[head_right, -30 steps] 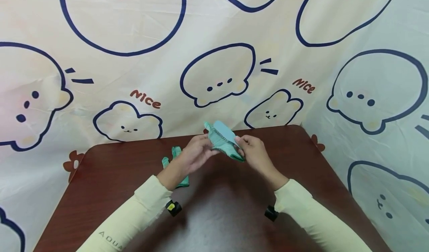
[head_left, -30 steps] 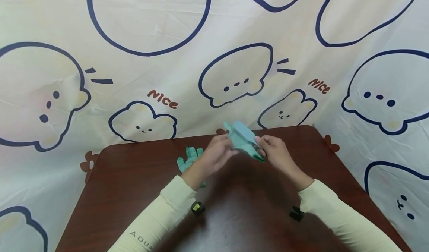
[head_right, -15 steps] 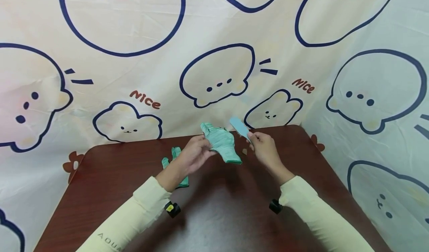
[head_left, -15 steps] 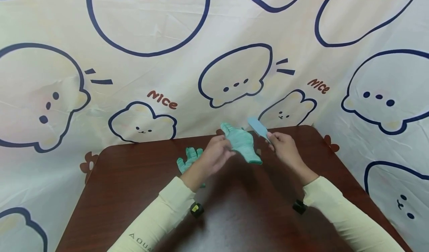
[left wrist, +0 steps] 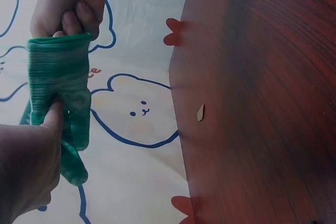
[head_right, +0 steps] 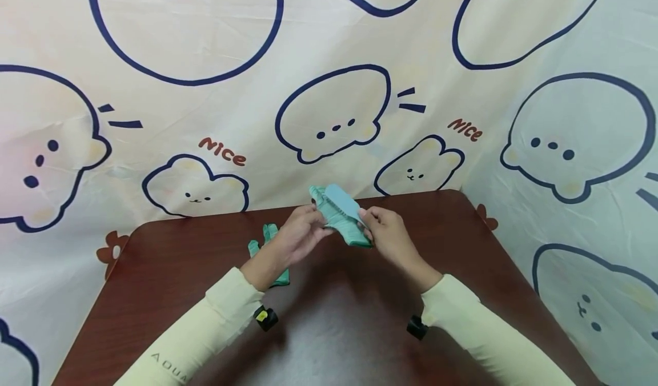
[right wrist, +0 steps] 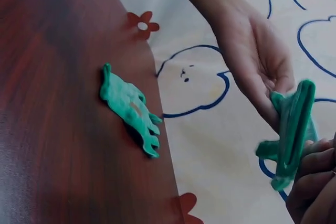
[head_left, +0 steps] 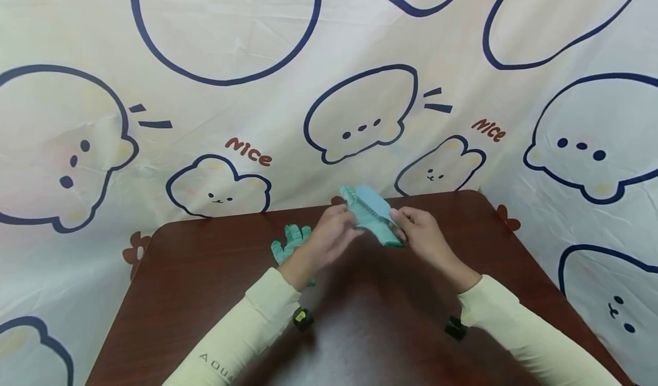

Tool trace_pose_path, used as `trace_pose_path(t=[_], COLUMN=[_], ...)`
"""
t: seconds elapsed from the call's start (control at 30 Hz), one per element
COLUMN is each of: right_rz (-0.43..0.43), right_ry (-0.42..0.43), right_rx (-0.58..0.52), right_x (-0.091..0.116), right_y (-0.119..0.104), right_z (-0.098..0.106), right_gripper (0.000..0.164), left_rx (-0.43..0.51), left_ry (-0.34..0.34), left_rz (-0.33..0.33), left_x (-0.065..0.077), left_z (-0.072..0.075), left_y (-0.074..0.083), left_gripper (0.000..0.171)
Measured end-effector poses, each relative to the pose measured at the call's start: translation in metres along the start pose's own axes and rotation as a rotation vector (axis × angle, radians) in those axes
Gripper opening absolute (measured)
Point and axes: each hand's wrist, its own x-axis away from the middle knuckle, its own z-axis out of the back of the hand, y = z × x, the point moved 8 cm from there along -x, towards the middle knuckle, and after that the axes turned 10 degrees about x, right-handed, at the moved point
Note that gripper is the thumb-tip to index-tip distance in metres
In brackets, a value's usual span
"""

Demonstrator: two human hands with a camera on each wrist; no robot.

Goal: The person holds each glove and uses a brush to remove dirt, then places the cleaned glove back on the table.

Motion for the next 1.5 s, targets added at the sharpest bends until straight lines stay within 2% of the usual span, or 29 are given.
trace_pose_path(t=[0.1,0.33,0.4,0.53,0.63,0.73,0.83,1.0,1.07,1.17,1.4,1.47,1.5], right_rz=[-0.006,-0.052,-0.043,-0.069,-0.097,-0.078,-0.039,-0.016,-0.027,-0.046,-0.052,-0.069,-0.085], right_ry=[0.028,0.026,0.062,0.12,0.125,0.1,0.04,-0.045,-0.034,0.004,0.05,0.071,0.083], right_rx=[0.025,0.03,0.06,0.086,0.036,-0.019,-0.061,-0.016,0.02,0.048,0.109,0.125,0.131], right_x=[-0.004,-0.008,-0.01,-0.014,-0.014,-0.01,-0.004,0.003,0.003,0.003,-0.006,-0.01,-0.011], right_y=[0.007,0.018,0.022,0.037,0.042,0.033,0.013,-0.007,-0.006,-0.002,0.017,0.026,0.031], right_z=[0.004,0.009,0.014,0.03,0.038,0.037,0.025,0.003,0.002,0.005,0.015,0.021,0.025], right_gripper=[0.053,0.052,0.055,0.054,0.052,0.052,0.05,0.051,0.051,0.052,0.056,0.056,0.056], left_rx=[-0.007,-0.011,0.002,0.028,0.044,0.055,0.049,-0.016,-0.046,-0.071,-0.065,-0.057,-0.052], left_ry=[0.007,0.001,0.0,-0.005,-0.004,0.015,0.025,-0.036,-0.052,-0.027,-0.01,0.008,0.018], left_rz=[0.002,0.012,0.012,-0.024,-0.048,-0.04,-0.013,0.005,0.006,0.013,0.012,-0.004,-0.015], left_x=[0.0,-0.001,0.0,0.002,0.003,0.001,0.001,0.0,0.0,0.001,0.001,0.001,0.002], left_z=[0.001,0.0,0.001,0.003,0.005,0.009,0.009,-0.001,-0.003,-0.002,0.002,0.004,0.005], left_y=[0.0,-0.002,-0.002,0.003,0.007,0.006,0.002,-0.002,-0.002,-0.002,-0.004,-0.003,-0.002], left_gripper=[0.071,0.072,0.075,0.079,0.08,0.081,0.084,0.071,0.065,0.069,0.068,0.05,0.034])
